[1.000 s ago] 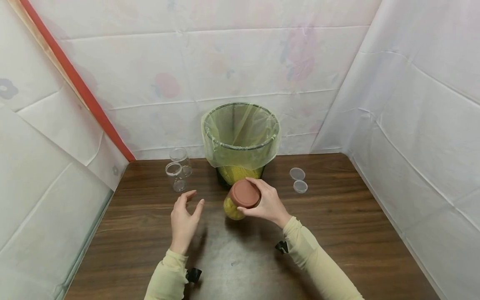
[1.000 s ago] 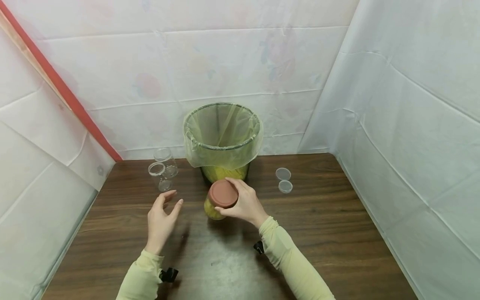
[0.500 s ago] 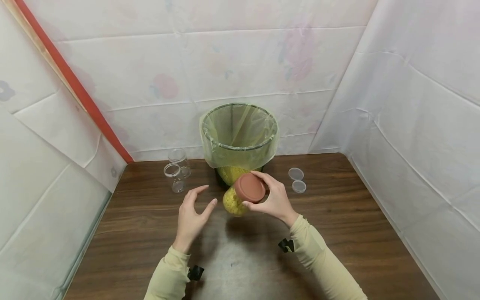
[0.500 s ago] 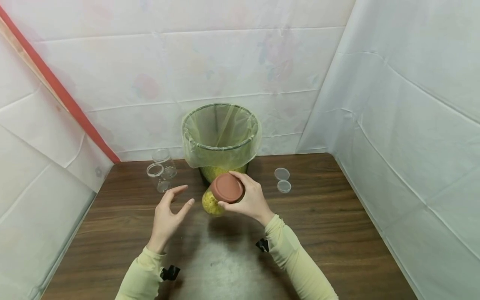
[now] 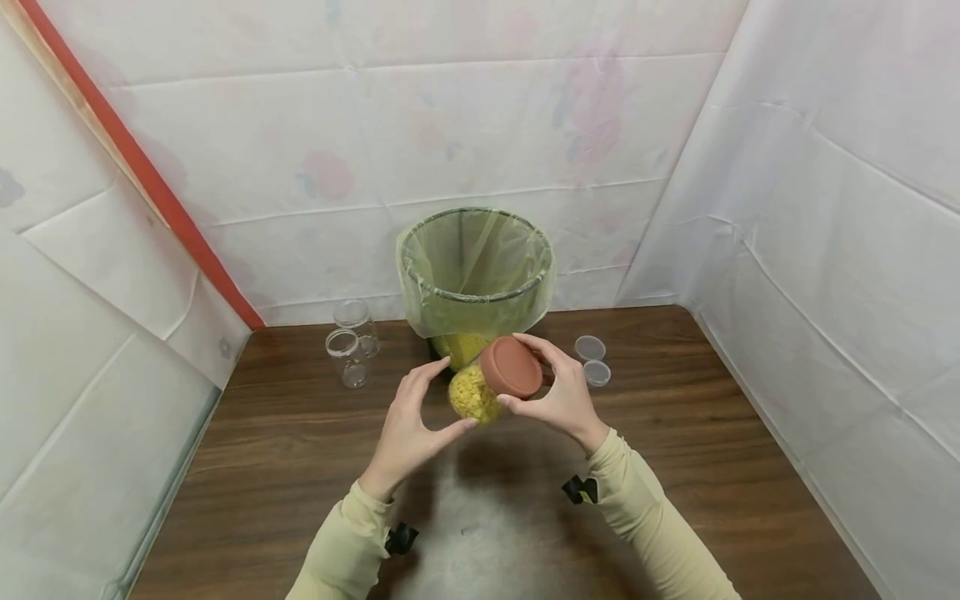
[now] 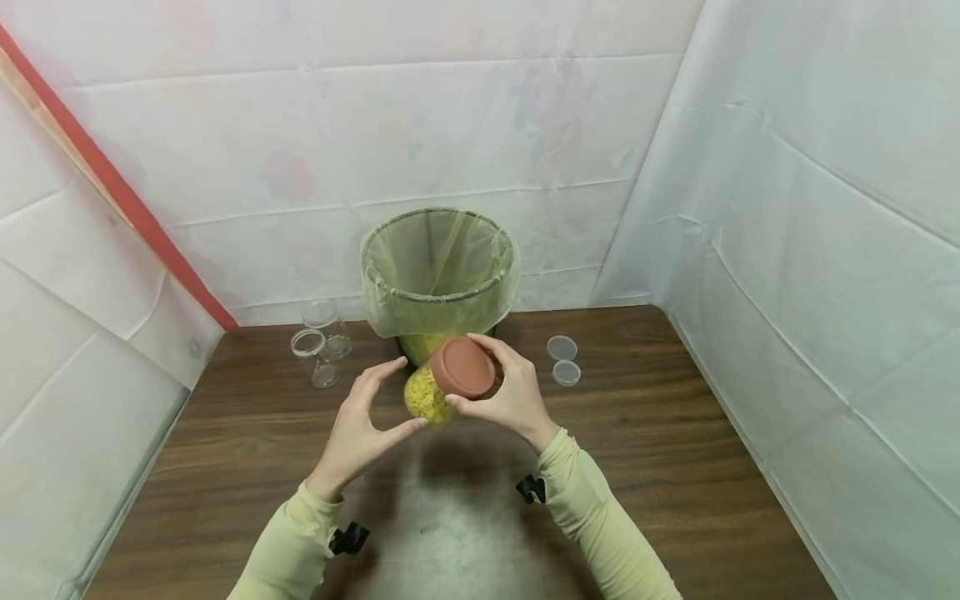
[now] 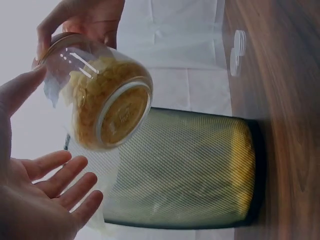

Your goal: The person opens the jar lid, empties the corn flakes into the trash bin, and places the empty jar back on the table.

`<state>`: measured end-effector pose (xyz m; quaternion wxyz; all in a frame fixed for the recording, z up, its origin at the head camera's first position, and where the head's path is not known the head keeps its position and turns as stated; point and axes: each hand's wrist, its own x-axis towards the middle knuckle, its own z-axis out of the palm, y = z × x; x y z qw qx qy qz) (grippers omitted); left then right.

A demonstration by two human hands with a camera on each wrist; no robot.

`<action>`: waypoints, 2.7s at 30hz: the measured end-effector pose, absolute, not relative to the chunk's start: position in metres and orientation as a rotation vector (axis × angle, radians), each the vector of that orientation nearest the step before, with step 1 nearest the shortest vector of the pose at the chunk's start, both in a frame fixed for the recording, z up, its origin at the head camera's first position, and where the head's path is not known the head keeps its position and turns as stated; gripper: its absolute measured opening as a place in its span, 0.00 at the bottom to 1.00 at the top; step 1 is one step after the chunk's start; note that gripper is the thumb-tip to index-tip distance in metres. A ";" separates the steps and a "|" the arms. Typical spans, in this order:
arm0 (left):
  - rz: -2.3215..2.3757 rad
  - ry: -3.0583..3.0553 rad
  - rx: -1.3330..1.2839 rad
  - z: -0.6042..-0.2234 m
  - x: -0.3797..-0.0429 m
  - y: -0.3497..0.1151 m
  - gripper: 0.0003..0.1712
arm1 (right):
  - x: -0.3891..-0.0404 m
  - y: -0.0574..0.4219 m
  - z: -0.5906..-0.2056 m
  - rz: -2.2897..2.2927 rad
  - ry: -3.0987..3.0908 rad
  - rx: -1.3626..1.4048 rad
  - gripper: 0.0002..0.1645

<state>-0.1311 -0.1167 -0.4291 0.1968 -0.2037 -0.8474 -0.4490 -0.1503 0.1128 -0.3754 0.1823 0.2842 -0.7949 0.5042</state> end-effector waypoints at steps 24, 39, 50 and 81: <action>-1.240 -2.417 -0.655 -0.429 -0.139 -0.090 0.63 | -0.153 0.121 -0.378 1.719 -2.277 0.748 0.41; -1.225 -2.383 -0.612 -0.431 -0.137 -0.088 0.58 | -0.152 0.118 -0.381 1.787 -2.267 0.804 0.41; -1.192 -2.368 -0.555 -0.429 -0.136 -0.089 0.57 | -0.160 0.119 -0.393 1.763 -2.310 0.848 0.42; -0.977 -2.254 -0.554 -0.439 -0.130 -0.083 0.55 | -0.164 0.097 -0.396 1.087 -2.332 0.597 0.19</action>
